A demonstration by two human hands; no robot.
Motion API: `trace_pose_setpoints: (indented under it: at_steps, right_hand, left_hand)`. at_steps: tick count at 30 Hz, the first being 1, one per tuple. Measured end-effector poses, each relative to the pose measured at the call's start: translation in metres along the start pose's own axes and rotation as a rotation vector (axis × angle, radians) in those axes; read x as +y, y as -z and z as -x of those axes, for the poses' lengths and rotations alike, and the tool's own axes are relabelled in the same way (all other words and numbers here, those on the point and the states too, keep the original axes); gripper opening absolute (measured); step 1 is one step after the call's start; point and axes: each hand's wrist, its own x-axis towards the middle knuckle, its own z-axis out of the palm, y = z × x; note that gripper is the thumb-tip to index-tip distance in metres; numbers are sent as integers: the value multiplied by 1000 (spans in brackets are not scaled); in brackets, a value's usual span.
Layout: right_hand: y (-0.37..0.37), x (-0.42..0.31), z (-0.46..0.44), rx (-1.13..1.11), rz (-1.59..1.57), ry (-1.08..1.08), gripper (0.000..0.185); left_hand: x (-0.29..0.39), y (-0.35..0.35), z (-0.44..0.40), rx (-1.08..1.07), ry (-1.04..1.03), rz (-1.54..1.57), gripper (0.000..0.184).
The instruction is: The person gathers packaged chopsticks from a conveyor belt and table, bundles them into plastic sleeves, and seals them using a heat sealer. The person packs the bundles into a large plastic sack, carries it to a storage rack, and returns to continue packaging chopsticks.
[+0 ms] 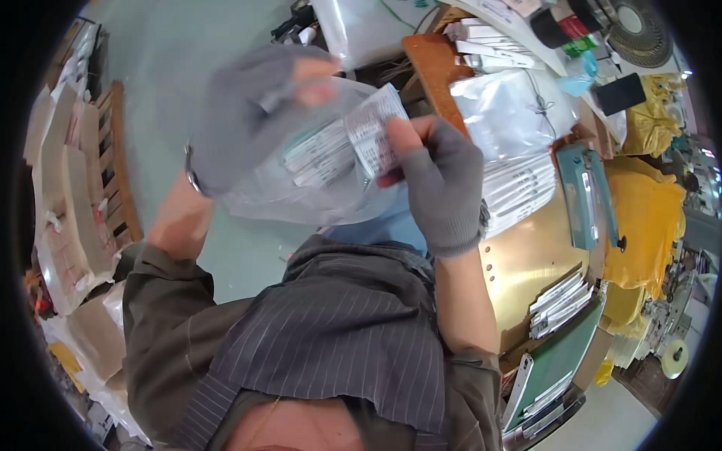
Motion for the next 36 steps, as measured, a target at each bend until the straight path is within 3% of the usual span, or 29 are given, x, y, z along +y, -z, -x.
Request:
trace_pose_setpoints:
  at_steps: [2,3,4,6,8,10,11,12,13,14,16,17,20,22,24,26,28,30,32,34,35,36]
  right_hand:
    - [-19,-7,-18,-65,41,43,26]
    - [-32,-14,-23,-154,-26,119,24]
    - [-34,-15,-27,-157,-29,113,24]
    - [-33,-14,-28,-191,71,269,21]
    - [2,-15,-29,-328,283,134,19]
    - [48,-3,-19,-355,258,-6,16]
    - [70,5,-11,-305,220,-59,16]
    - [90,11,1,-197,206,-129,18]
    - [111,22,16,-68,143,-235,18]
    - [127,26,28,57,138,-333,16]
    - [152,36,50,216,129,-322,16]
    - [157,37,58,297,97,-319,16]
    - [168,35,58,430,95,-300,15]
    - [173,23,32,568,276,-236,20]
    - [158,-3,-14,534,283,-79,20]
    - [143,-21,-57,263,489,17,20]
    - [119,-28,-97,-57,776,302,21]
    - [95,-37,-125,-296,891,445,24]
    - [73,-56,-131,-364,878,386,26]
    - [61,-72,-128,-395,870,434,22]
    - [61,-80,-125,-413,919,492,20]
    - [62,-86,-123,-424,968,548,19]
  left_hand:
    - [0,-1,4,-157,-223,-328,10]
    - [-7,7,4,-300,-127,-386,14]
    - [-18,18,1,-303,-120,-386,14]
    - [-47,46,-10,-60,119,144,13]
    - [-76,79,-21,57,672,443,14]
    - [-184,102,-9,151,641,45,17]
    - [-275,113,20,27,289,-511,31]
    - [-332,110,50,-140,676,-842,41]
    - [-444,100,120,-31,543,-896,41]
    - [-472,74,69,-28,462,-859,41]
    - [-465,62,56,-115,518,-484,40]
    - [-361,2,130,-166,554,-308,40]
    - [-367,-6,105,-338,736,176,40]
    - [-366,-10,92,-437,880,486,41]
    - [-362,-9,81,-532,1011,793,43]
    - [-314,23,27,-546,838,473,42]
    - [-221,30,-23,-257,593,378,37]
    - [-136,26,-62,-226,458,523,32]
    - [-73,10,-88,-446,239,368,31]
    - [-40,-18,-99,-382,-74,110,25]
    - [-33,-21,-107,-364,-76,103,25]
    - [-27,-23,-116,-475,-157,-9,21]
